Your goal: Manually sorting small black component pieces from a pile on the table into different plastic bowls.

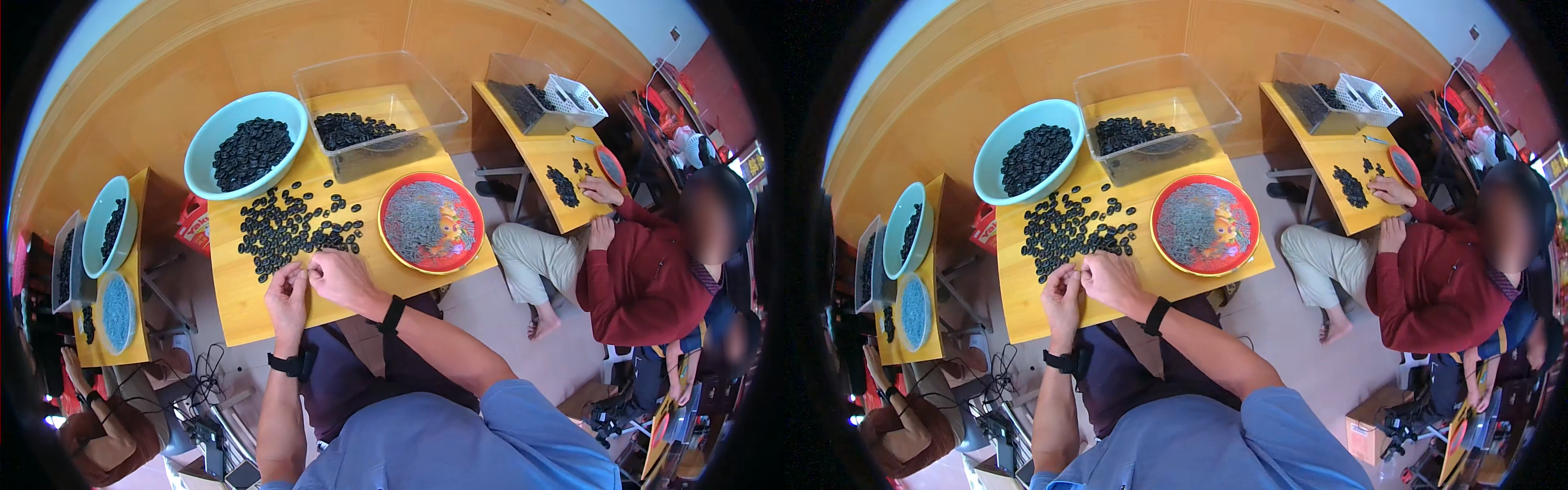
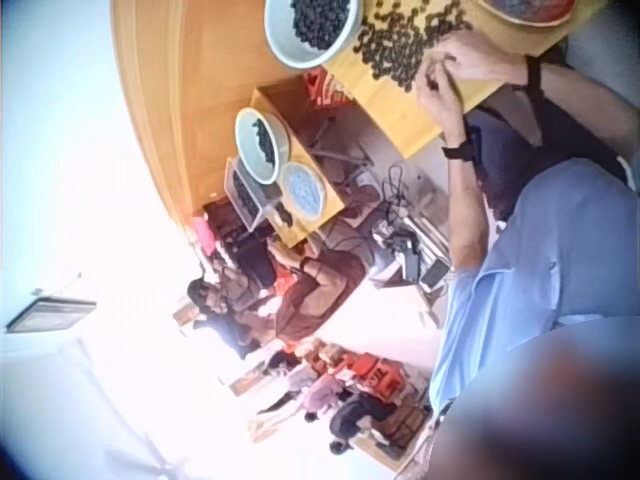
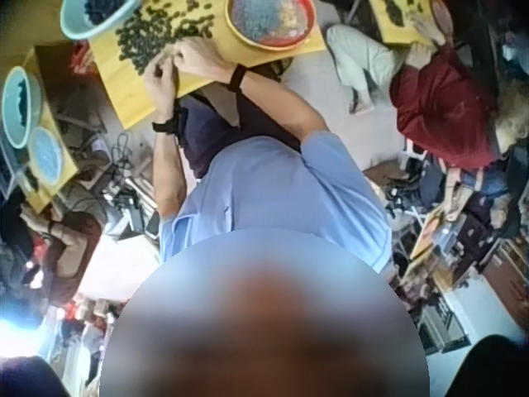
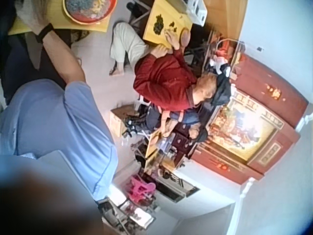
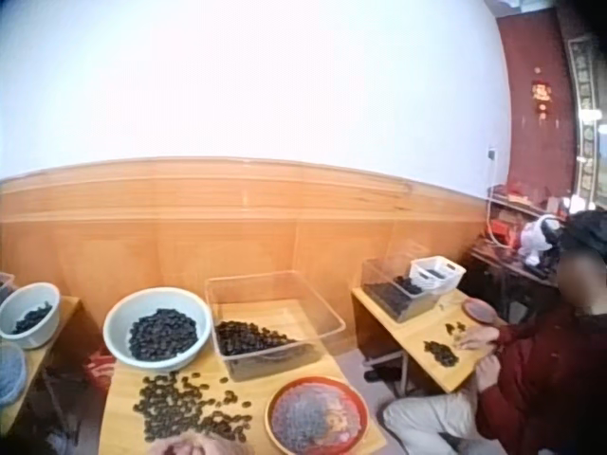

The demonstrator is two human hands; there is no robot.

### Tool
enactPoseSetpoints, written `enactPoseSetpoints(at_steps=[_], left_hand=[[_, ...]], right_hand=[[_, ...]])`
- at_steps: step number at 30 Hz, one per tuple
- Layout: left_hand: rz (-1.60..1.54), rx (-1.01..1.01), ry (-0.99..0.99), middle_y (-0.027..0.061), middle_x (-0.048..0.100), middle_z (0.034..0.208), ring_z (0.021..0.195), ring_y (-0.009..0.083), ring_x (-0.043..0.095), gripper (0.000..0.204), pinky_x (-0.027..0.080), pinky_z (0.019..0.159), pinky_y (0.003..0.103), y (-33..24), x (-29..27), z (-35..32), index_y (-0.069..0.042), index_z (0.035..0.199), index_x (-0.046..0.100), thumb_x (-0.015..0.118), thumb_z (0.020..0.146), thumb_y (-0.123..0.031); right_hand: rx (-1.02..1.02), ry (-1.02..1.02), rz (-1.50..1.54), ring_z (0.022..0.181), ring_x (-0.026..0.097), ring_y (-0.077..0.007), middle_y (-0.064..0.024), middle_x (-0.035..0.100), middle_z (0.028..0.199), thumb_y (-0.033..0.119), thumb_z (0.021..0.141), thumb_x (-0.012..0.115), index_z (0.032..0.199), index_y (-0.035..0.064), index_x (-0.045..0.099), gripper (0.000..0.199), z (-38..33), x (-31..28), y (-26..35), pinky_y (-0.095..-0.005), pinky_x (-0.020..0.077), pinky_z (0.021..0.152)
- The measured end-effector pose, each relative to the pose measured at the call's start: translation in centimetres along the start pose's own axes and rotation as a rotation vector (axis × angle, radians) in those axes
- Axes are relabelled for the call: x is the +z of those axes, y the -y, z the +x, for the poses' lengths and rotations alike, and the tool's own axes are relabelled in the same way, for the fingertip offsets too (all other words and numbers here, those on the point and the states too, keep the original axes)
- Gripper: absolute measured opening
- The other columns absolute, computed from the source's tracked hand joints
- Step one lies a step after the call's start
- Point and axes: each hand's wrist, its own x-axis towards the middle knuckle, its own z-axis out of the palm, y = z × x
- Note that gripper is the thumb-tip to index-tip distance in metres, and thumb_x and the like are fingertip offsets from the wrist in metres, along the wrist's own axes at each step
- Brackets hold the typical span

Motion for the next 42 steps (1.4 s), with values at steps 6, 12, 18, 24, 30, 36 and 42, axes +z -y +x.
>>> enactPoseSetpoints(at_steps=[6, 12, 18, 24, 30, 36, 42], left_hand=[[0.008, -0.088, 0.128, 0.0015, 0.070, 0.088, 0.078, 0.0061, 0.061, 0.012, 0.049, 0.073, 0.021, -0.3, -0.5, -0.4, 0.001, 0.103, 0.071, 0.072, 0.091, -0.002], [0.075, -0.088, 0.199, 0.0038, 0.072, 0.090, 0.081, 0.0081, 0.066, 0.011, 0.051, 0.073, 0.022, -1.0, -0.2, -0.6, 0.002, 0.101, 0.070, 0.072, 0.091, -0.001], [0.042, -0.068, 0.091, 0.0036, 0.072, 0.088, 0.079, 0.0076, 0.066, 0.012, 0.052, 0.073, 0.022, -0.9, 0.0, -0.4, 0.003, 0.102, 0.070, 0.072, 0.091, -0.002], [0.155, -0.048, 0.063, 0.0025, 0.072, 0.085, 0.076, 0.0057, 0.063, 0.013, 0.051, 0.071, 0.021, -1.0, 0.1, -0.6, 0.002, 0.102, 0.072, 0.073, 0.090, -0.003], [0.131, -0.069, 0.065, 0.0037, 0.073, 0.087, 0.077, 0.0063, 0.065, 0.014, 0.052, 0.073, 0.022, -0.9, 0.2, -0.5, 0.003, 0.102, 0.072, 0.073, 0.090, -0.003], [0.110, -0.093, 0.079, 0.0047, 0.074, 0.090, 0.079, 0.0069, 0.066, 0.018, 0.053, 0.075, 0.022, -0.2, -0.5, -0.6, 0.003, 0.105, 0.073, 0.075, 0.088, -0.004], [0.025, -0.146, 0.114, 0.0048, 0.074, 0.090, 0.079, 0.0067, 0.067, 0.019, 0.053, 0.075, 0.021, -1.3, 0.4, -0.4, 0.003, 0.105, 0.072, 0.075, 0.089, -0.006]], right_hand=[[0.296, 0.072, 0.602, 0.061, 0.068, -0.0158, -0.0137, 0.072, 0.080, 0.010, 0.090, 0.067, 0.094, -0.0029, 0.069, 0.014, -2.0, -0.6, -1.1, -0.0313, 0.0519, 0.057], [0.052, -0.077, 0.479, 0.063, 0.070, -0.0188, -0.0128, 0.072, 0.080, 0.008, 0.089, 0.067, 0.095, -0.0008, 0.070, 0.011, -3.3, -2.5, -1.8, -0.0317, 0.0526, 0.058], [0.060, 0.140, -0.055, 0.081, 0.068, -0.0339, -0.0140, 0.069, 0.083, 0.012, 0.085, 0.063, 0.086, 0.0059, 0.071, 0.010, -3.3, -16.6, -6.5, -0.0443, 0.0523, 0.073], [0.068, 0.407, -0.297, 0.083, 0.067, -0.0346, -0.0129, 0.070, 0.084, 0.007, 0.082, 0.061, 0.083, 0.0047, 0.071, 0.010, -4.0, -19.8, -8.9, -0.0455, 0.0516, 0.074], [0.014, 0.456, -0.306, 0.084, 0.067, -0.0349, -0.0141, 0.070, 0.083, 0.006, 0.081, 0.061, 0.081, 0.0043, 0.070, 0.009, -4.0, -19.0, -9.7, -0.0467, 0.0509, 0.075], [-0.037, 0.443, -0.382, 0.084, 0.067, -0.0353, -0.0147, 0.070, 0.082, 0.006, 0.079, 0.060, 0.079, 0.0046, 0.069, 0.010, -3.5, -18.0, -9.7, -0.0479, 0.0512, 0.073], [-0.078, 0.259, -0.398, 0.074, 0.068, -0.0281, -0.0113, 0.069, 0.080, 0.005, 0.077, 0.065, 0.081, 0.0056, 0.068, 0.005, -3.9, -19.0, -6.8, -0.0376, 0.0532, 0.066]])
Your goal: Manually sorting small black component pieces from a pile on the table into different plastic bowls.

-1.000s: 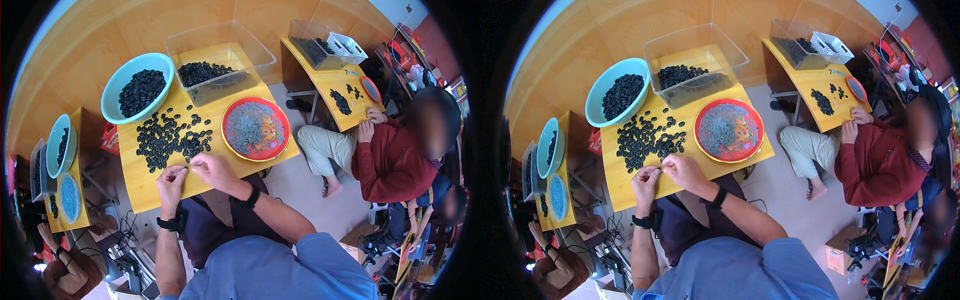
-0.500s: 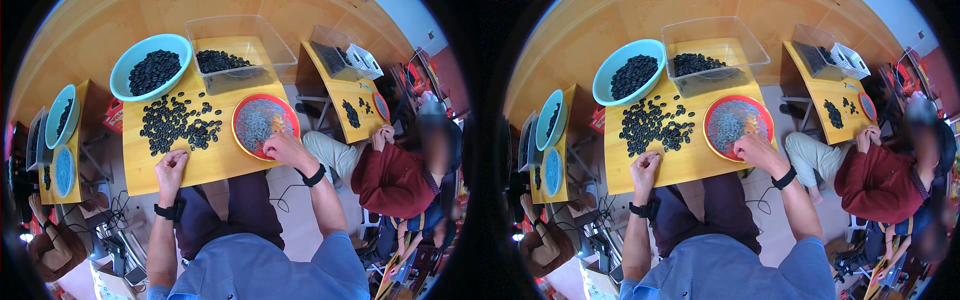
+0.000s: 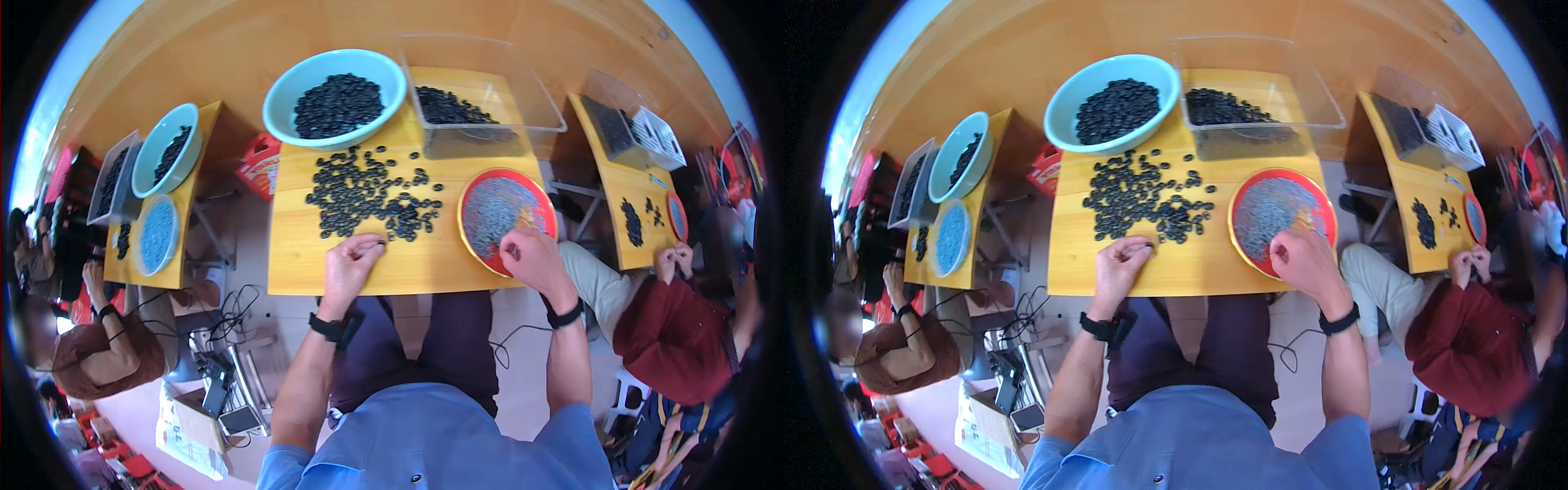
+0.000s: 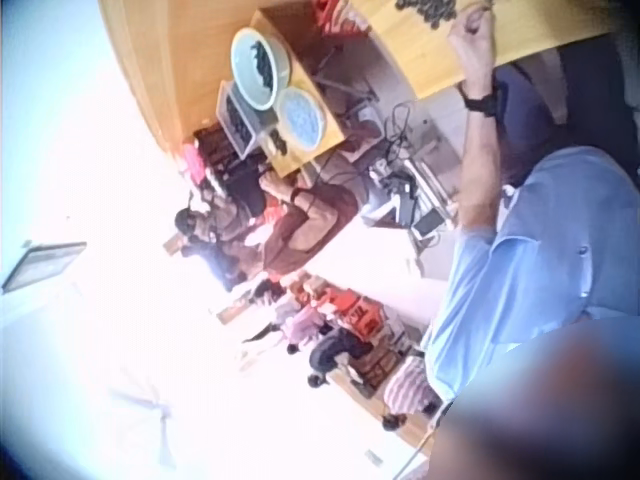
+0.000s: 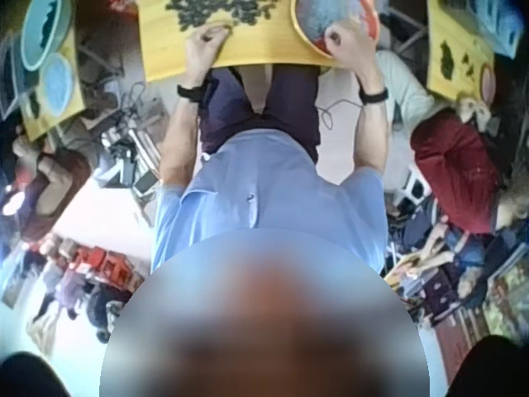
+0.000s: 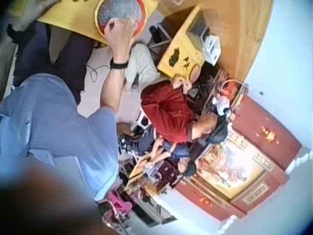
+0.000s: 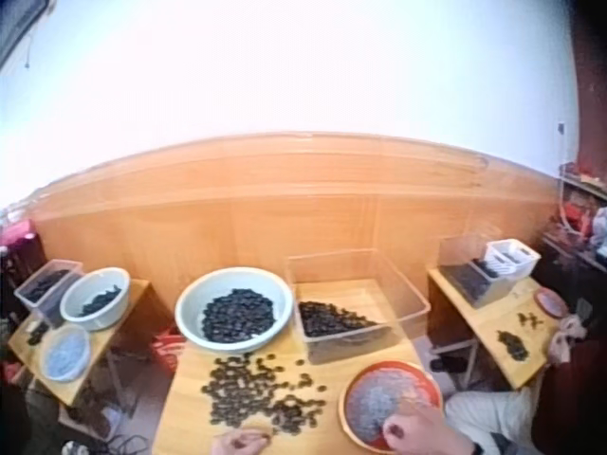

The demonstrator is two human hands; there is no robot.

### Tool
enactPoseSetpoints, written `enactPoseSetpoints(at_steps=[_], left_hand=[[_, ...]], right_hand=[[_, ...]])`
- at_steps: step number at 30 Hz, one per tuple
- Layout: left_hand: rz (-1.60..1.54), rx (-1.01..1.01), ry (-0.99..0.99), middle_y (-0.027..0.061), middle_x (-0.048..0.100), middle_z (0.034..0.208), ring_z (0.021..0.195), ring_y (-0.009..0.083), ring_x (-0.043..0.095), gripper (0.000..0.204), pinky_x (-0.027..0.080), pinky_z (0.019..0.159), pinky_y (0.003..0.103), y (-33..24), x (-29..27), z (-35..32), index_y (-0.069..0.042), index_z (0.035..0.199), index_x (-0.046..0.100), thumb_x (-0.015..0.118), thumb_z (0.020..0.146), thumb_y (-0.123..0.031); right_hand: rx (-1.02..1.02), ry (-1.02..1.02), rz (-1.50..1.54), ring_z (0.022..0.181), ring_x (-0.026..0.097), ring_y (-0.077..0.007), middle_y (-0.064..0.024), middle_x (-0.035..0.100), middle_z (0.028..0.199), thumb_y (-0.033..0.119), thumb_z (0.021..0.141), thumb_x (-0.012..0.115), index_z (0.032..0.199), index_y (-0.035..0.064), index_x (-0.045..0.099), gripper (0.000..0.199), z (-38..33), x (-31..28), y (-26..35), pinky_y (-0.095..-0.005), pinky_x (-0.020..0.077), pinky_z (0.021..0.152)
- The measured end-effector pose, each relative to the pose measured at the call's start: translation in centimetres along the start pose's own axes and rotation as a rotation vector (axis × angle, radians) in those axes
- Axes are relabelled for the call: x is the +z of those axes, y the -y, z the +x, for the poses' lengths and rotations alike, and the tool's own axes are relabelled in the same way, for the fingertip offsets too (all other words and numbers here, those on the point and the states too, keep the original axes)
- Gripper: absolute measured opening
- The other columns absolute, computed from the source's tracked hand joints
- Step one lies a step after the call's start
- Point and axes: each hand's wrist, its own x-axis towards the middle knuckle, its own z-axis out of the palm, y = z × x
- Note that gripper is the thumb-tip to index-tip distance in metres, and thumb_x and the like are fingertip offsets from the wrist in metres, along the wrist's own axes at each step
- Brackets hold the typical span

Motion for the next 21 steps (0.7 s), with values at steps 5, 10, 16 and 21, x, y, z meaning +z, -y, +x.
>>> enactPoseSetpoints(at_steps=[5, 10, 16, 21], left_hand=[[-0.063, 0.011, 0.020, 0.0039, 0.074, 0.088, 0.078, 0.0061, 0.066, 0.016, 0.053, 0.073, 0.021, 0.0, -0.1, 0.0, 0.002, 0.104, 0.073, 0.074, 0.090, -0.005], [0.060, 0.111, 0.041, 0.0010, 0.072, 0.085, 0.071, 0.0043, 0.060, 0.013, 0.050, 0.067, 0.020, 0.2, -0.4, 0.2, 0.001, 0.101, 0.074, 0.073, 0.090, -0.005], [0.166, 0.062, 0.071, -0.0017, 0.069, 0.081, 0.071, 0.0027, 0.057, 0.013, 0.047, 0.066, 0.020, -0.6, 0.1, -0.1, 0.001, 0.101, 0.073, 0.074, 0.091, -0.007], [0.110, 0.061, 0.066, -0.0006, 0.070, 0.083, 0.073, 0.0035, 0.059, 0.013, 0.049, 0.067, 0.020, 0.1, -0.2, 0.0, 0.002, 0.102, 0.073, 0.073, 0.091, -0.005]], right_hand=[[0.038, -0.202, 0.720, 0.067, 0.067, -0.0160, -0.0084, 0.068, 0.077, 0.003, 0.082, 0.070, 0.084, 0.0014, 0.067, 0.004, 0.5, 2.4, 6.8, -0.0290, 0.0523, 0.063], [0.046, -0.224, 0.903, 0.069, 0.066, -0.0120, -0.0077, 0.069, 0.079, 0.003, 0.085, 0.068, 0.092, -0.0013, 0.069, 0.008, 4.8, 10.8, 9.3, -0.0273, 0.0516, 0.064], [0.160, -0.231, 1.051, 0.070, 0.067, -0.0108, -0.0086, 0.072, 0.083, -0.001, 0.087, 0.065, 0.096, -0.0024, 0.069, 0.010, 6.3, 15.1, 9.0, -0.0257, 0.0518, 0.063], [0.155, -0.222, 1.105, 0.075, 0.070, -0.0111, -0.0102, 0.073, 0.084, -0.002, 0.089, 0.066, 0.101, -0.0026, 0.066, 0.013, 6.3, 15.1, 9.4, -0.0263, 0.0547, 0.066]])
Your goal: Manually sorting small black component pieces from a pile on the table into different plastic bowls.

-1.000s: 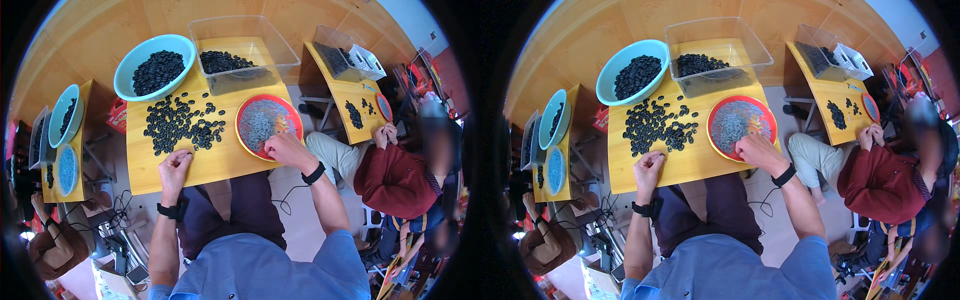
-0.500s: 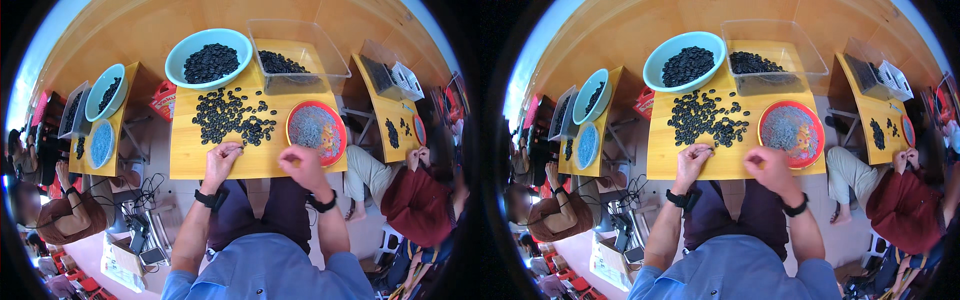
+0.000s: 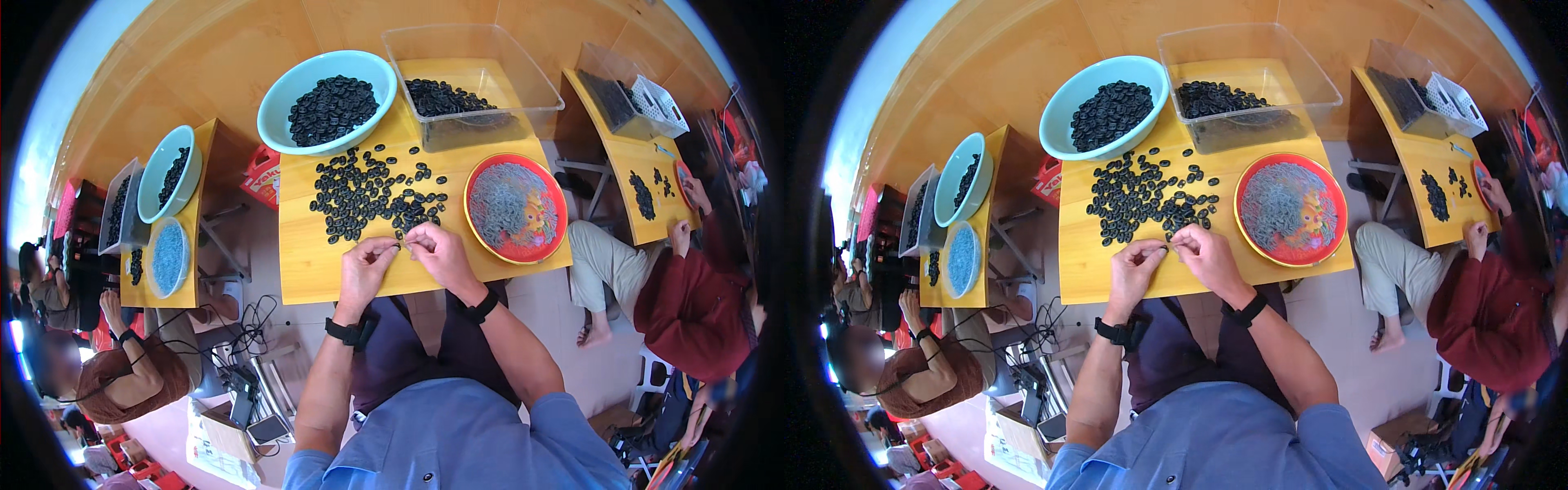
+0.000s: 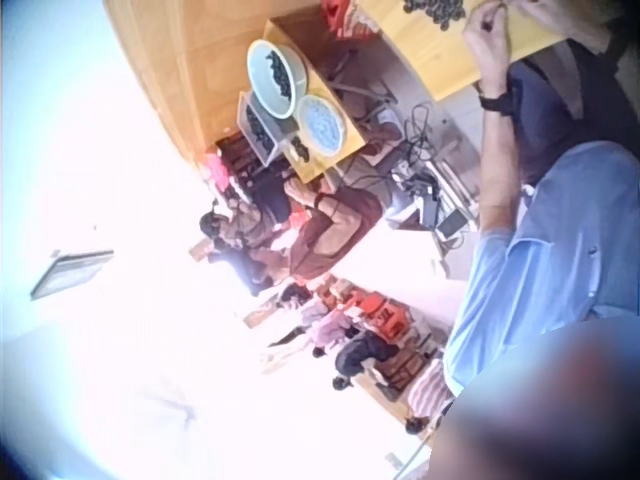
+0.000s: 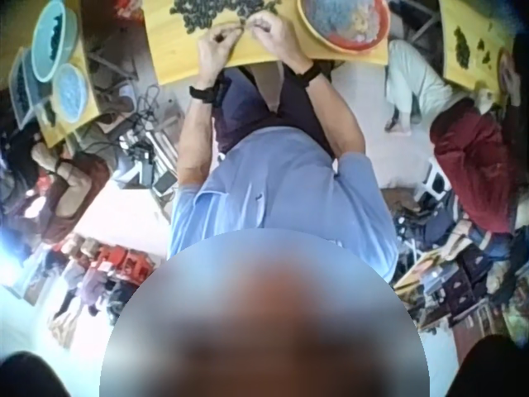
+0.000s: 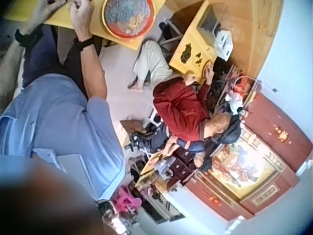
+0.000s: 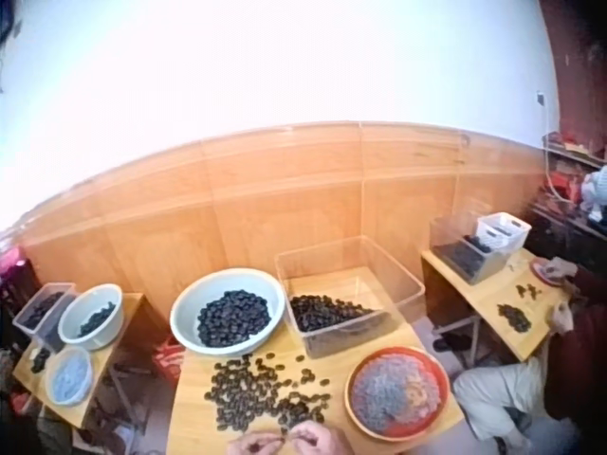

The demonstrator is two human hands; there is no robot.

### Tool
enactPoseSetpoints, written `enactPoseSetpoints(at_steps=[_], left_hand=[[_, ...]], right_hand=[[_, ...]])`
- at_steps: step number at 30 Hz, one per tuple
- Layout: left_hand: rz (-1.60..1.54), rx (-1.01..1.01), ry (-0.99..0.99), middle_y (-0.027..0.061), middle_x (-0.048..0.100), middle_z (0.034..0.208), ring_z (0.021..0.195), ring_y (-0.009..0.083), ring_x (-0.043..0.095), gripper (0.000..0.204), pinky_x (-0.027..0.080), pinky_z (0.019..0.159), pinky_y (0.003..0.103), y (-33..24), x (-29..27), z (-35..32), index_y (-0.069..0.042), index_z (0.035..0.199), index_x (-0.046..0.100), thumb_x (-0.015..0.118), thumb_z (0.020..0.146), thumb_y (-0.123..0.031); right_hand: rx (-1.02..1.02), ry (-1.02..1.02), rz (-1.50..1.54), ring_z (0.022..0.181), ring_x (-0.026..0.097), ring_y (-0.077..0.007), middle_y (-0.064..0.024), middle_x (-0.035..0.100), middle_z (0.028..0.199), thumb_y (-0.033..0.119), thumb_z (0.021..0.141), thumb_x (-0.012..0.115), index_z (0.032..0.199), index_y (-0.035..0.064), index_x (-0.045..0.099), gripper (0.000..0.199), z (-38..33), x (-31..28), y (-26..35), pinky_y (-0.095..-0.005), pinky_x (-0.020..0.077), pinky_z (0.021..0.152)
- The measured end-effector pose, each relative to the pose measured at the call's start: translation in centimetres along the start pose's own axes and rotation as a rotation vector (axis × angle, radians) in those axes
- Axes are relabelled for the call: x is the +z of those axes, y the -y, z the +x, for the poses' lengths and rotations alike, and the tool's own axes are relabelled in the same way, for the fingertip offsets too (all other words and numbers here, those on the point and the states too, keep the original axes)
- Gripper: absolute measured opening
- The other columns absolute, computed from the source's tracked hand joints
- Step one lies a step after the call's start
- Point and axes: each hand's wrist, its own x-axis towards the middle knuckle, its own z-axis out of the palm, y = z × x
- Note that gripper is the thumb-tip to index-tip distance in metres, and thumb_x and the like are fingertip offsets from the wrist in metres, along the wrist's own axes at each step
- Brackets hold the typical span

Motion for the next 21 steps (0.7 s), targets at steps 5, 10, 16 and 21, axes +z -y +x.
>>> enactPoseSetpoints(at_steps=[5, 10, 16, 21], left_hand=[[0.059, -0.005, 0.002, 0.0036, 0.073, 0.086, 0.073, 0.0058, 0.063, 0.014, 0.052, 0.068, 0.022, -0.66, 0.15, 0.01, 0.001, 0.102, 0.074, 0.074, 0.090, -0.006], [0.094, -0.001, 0.013, 0.0044, 0.074, 0.085, 0.073, 0.0062, 0.063, 0.014, 0.052, 0.068, 0.023, -0.72, 0.23, -0.01, 0.001, 0.102, 0.074, 0.074, 0.089, -0.006], [0.071, -0.019, 0.015, 0.0050, 0.074, 0.084, 0.073, 0.0065, 0.064, 0.014, 0.052, 0.067, 0.023, -0.80, 0.29, -0.02, 0.002, 0.101, 0.074, 0.074, 0.089, -0.006], [0.105, 0.011, 0.006, 0.0052, 0.074, 0.083, 0.072, 0.0066, 0.064, 0.014, 0.052, 0.066, 0.023, -0.73, 0.27, -0.11, 0.002, 0.101, 0.075, 0.074, 0.089, -0.006]], right_hand=[[-0.011, 0.032, -0.049, 0.074, 0.064, -0.0060, -0.0037, 0.070, 0.086, -0.003, 0.092, 0.065, 0.100, -0.0022, 0.064, 0.009, 0.03, -0.17, -0.31, -0.0227, 0.0533, 0.067], [-0.014, 0.033, -0.052, 0.074, 0.064, -0.0057, -0.0030, 0.069, 0.085, -0.002, 0.092, 0.065, 0.099, -0.0019, 0.064, 0.007, 0.01, -0.14, -0.49, -0.0226, 0.0527, 0.066], [-0.028, 0.020, -0.090, 0.071, 0.072, -0.0181, -0.0121, 0.073, 0.079, 0.001, 0.086, 0.068, 0.093, -0.0004, 0.066, 0.008, 0.08, -0.24, -0.23, -0.0296, 0.0553, 0.066], [-0.038, 0.023, -0.084, 0.070, 0.072, -0.0171, -0.0116, 0.073, 0.079, 0.001, 0.087, 0.068, 0.093, -0.0004, 0.065, 0.007, 0.20, -0.17, -0.52, -0.0294, 0.0548, 0.064]])
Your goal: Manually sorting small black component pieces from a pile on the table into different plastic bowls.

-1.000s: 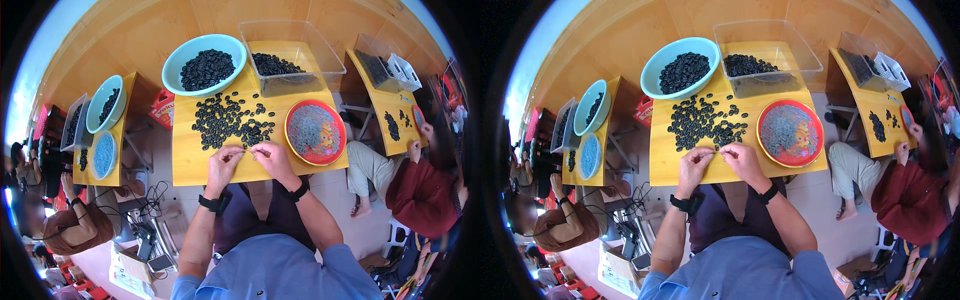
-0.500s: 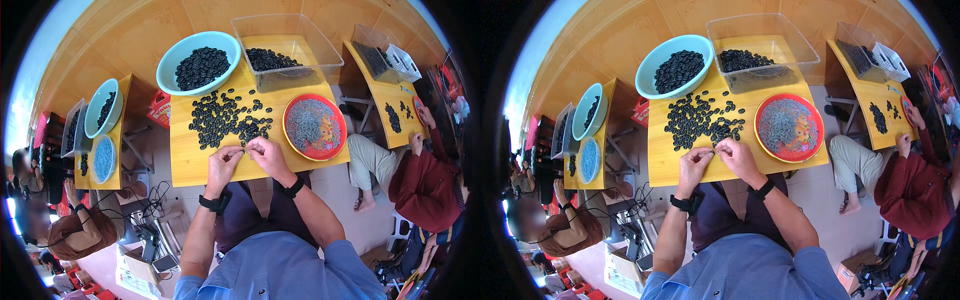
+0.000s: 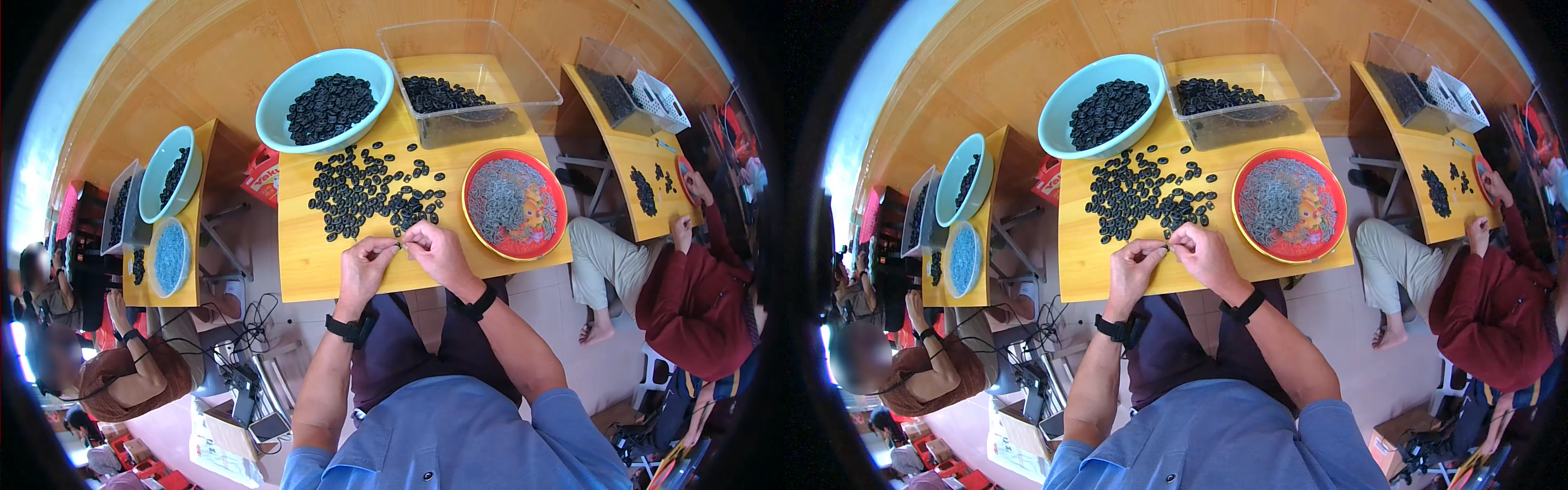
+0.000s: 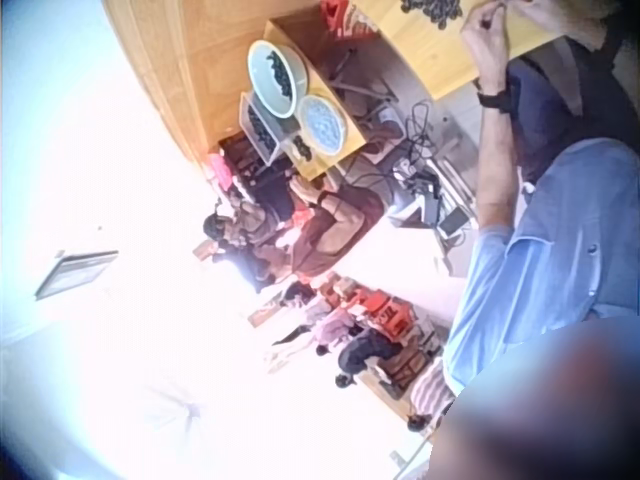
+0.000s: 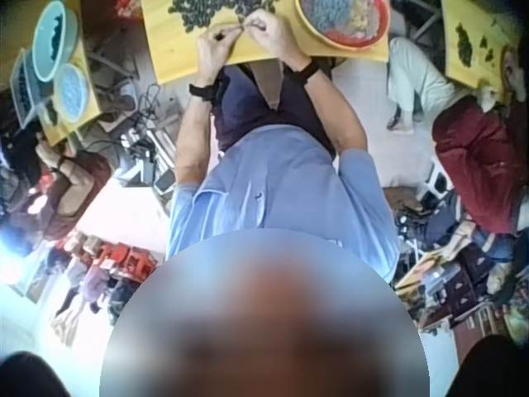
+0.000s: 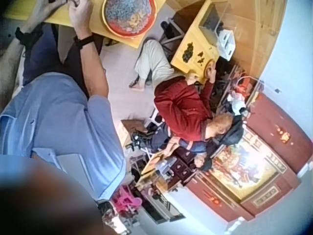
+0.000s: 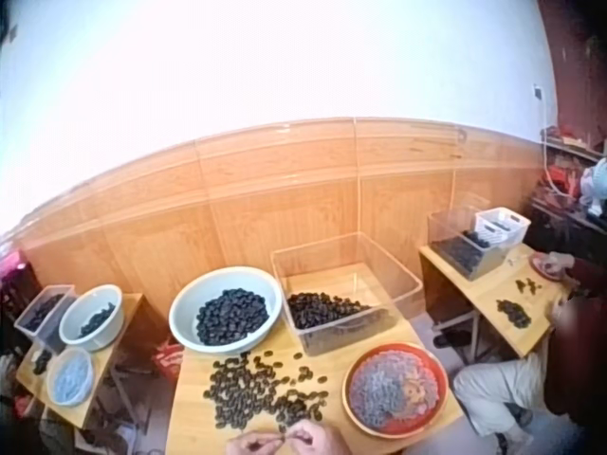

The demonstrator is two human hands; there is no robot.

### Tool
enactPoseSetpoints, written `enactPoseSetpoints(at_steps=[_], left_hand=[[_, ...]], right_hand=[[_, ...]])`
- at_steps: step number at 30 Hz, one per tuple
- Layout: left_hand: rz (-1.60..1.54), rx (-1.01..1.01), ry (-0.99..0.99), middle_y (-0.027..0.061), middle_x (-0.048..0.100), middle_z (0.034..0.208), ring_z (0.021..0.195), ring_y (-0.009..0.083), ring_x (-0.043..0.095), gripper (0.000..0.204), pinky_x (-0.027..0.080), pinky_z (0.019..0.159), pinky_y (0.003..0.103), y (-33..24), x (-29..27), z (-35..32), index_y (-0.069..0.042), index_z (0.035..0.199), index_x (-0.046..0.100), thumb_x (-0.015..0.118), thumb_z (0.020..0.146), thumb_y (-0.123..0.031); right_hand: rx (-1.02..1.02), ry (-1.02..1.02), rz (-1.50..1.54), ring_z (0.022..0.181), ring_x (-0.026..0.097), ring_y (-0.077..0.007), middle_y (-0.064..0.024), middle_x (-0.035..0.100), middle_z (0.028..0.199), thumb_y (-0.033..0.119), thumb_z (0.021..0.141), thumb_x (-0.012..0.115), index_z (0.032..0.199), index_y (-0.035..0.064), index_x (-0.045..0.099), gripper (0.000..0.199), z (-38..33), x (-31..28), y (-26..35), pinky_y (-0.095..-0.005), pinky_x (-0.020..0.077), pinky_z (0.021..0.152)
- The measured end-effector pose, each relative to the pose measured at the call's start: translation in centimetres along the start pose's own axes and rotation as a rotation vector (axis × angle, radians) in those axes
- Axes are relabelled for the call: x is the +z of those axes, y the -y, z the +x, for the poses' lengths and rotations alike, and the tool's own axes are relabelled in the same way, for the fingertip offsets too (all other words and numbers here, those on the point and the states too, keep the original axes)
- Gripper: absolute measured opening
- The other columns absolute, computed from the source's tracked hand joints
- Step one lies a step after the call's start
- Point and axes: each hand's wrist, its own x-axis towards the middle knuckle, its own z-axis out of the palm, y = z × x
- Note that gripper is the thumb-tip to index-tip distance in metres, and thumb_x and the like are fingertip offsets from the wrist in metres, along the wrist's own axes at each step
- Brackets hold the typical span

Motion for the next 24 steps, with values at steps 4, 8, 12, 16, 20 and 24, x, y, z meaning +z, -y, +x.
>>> enactPoseSetpoints(at_steps=[4, 8, 12, 16, 20, 24], left_hand=[[-0.018, -0.028, 0.007, 0.0026, 0.073, 0.086, 0.074, 0.0054, 0.062, 0.014, 0.051, 0.069, 0.022, 0.0, 0.0, 0.0, 0.003, 0.102, 0.074, 0.074, 0.090, -0.004], [-0.018, -0.027, 0.008, 0.0018, 0.072, 0.084, 0.073, 0.0051, 0.061, 0.014, 0.050, 0.068, 0.021, 0.0, -0.2, -0.1, 0.003, 0.102, 0.074, 0.074, 0.090, -0.004], [-0.058, -0.029, 0.012, 0.0014, 0.072, 0.084, 0.073, 0.0048, 0.061, 0.014, 0.049, 0.067, 0.021, -0.2, 0.0, -0.1, 0.003, 0.102, 0.074, 0.074, 0.090, -0.005], [-0.070, -0.032, 0.002, 0.0041, 0.074, 0.083, 0.072, 0.0059, 0.062, 0.015, 0.051, 0.067, 0.022, -0.1, -0.1, -0.1, 0.002, 0.102, 0.075, 0.073, 0.090, -0.006], [-0.085, -0.024, -0.013, 0.0038, 0.073, 0.082, 0.071, 0.0058, 0.062, 0.015, 0.051, 0.067, 0.022, 0.0, -0.2, -0.2, 0.002, 0.103, 0.075, 0.074, 0.090, -0.007], [-0.080, -0.004, -0.032, 0.0038, 0.073, 0.081, 0.069, 0.0055, 0.061, 0.014, 0.050, 0.065, 0.022, 0.3, -0.2, -0.3, 0.001, 0.101, 0.075, 0.074, 0.090, -0.007]], right_hand=[[0.021, 0.011, 0.035, 0.072, 0.073, -0.0160, -0.0118, 0.073, 0.080, 0.000, 0.088, 0.068, 0.096, -0.0015, 0.065, 0.009, -0.1, 0.0, -0.2, -0.0284, 0.0552, 0.065], [-0.024, -0.004, 0.095, 0.074, 0.073, -0.0152, -0.0124, 0.074, 0.081, 0.000, 0.089, 0.067, 0.100, -0.0029, 0.067, 0.012, -0.3, 0.0, 0.4, -0.0272, 0.0558, 0.066], [0.002, 0.012, -0.013, 0.074, 0.073, -0.0151, -0.0118, 0.074, 0.084, 0.002, 0.089, 0.067, 0.096, -0.0034, 0.069, 0.009, -0.3, -0.3, 0.6, -0.0267, 0.0556, 0.066], [0.008, 0.009, -0.067, 0.072, 0.072, -0.0159, -0.0116, 0.074, 0.083, 0.003, 0.088, 0.067, 0.094, -0.0029, 0.069, 0.008, -0.4, -0.3, 1.1, -0.0278, 0.0544, 0.064], [-0.037, 0.008, -0.127, 0.067, 0.070, -0.0197, -0.0129, 0.070, 0.077, 0.006, 0.089, 0.068, 0.094, -0.0017, 0.069, 0.009, -0.4, -0.1, 1.8, -0.0319, 0.0519, 0.060], [-0.083, 0.016, -0.196, 0.070, 0.069, -0.0267, -0.0151, 0.069, 0.079, 0.009, 0.089, 0.068, 0.094, -0.0008, 0.067, 0.011, -0.2, 0.1, 1.7, -0.0359, 0.0515, 0.063]])
